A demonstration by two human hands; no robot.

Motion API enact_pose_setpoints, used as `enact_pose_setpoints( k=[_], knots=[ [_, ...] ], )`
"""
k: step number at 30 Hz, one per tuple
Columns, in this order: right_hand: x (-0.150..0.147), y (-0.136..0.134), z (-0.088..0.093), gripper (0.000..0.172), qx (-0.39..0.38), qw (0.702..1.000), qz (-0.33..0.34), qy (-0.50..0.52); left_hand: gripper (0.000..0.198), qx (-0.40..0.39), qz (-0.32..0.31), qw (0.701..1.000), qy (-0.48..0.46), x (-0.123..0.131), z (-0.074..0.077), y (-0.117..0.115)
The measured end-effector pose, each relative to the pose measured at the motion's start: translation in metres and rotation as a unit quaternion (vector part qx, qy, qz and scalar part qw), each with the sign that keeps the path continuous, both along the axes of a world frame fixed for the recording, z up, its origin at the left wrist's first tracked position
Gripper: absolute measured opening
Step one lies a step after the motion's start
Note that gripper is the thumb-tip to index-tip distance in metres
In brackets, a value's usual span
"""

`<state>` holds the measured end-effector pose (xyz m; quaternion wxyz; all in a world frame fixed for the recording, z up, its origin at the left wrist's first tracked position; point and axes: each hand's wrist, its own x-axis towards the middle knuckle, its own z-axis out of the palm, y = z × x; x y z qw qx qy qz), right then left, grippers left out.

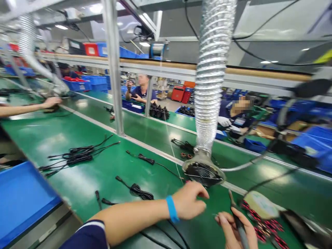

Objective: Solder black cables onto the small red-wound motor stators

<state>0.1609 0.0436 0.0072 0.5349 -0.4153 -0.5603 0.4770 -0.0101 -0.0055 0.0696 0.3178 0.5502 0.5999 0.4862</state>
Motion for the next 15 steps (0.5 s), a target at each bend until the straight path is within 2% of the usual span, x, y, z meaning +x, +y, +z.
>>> enact_pose_setpoints(
  k=[2, 4, 7, 9, 11, 15],
  knots=[
    [-0.001, 0.006, 0.014, 0.053, 0.009, 0.997, -0.075, 0.030, 0.022, 0.049, 0.071, 0.996, 0.027, -0.031, 0.005, 0.002],
    [0.000, 0.018, 0.022, 0.052, 0.029, 0.986, -0.153, 0.063, 0.022, 0.065, 0.149, 0.985, 0.050, -0.069, 0.003, 0.016],
    [0.005, 0.034, 0.016, 0.049, 0.050, 0.974, -0.201, 0.093, 0.023, 0.033, 0.239, 0.966, 0.095, -0.118, -0.011, 0.048],
    [0.009, 0.041, 0.002, 0.047, 0.056, 0.977, -0.190, 0.082, 0.019, -0.007, 0.250, 0.959, 0.136, -0.137, -0.024, 0.070],
    [0.014, 0.047, -0.014, 0.045, 0.065, 0.983, -0.165, 0.046, 0.025, -0.051, 0.228, 0.955, 0.182, -0.143, -0.036, 0.093],
    [0.022, 0.059, -0.036, 0.046, 0.082, 0.984, -0.155, -0.013, 0.035, -0.110, 0.165, 0.939, 0.281, -0.127, -0.051, 0.138]
  ],
)
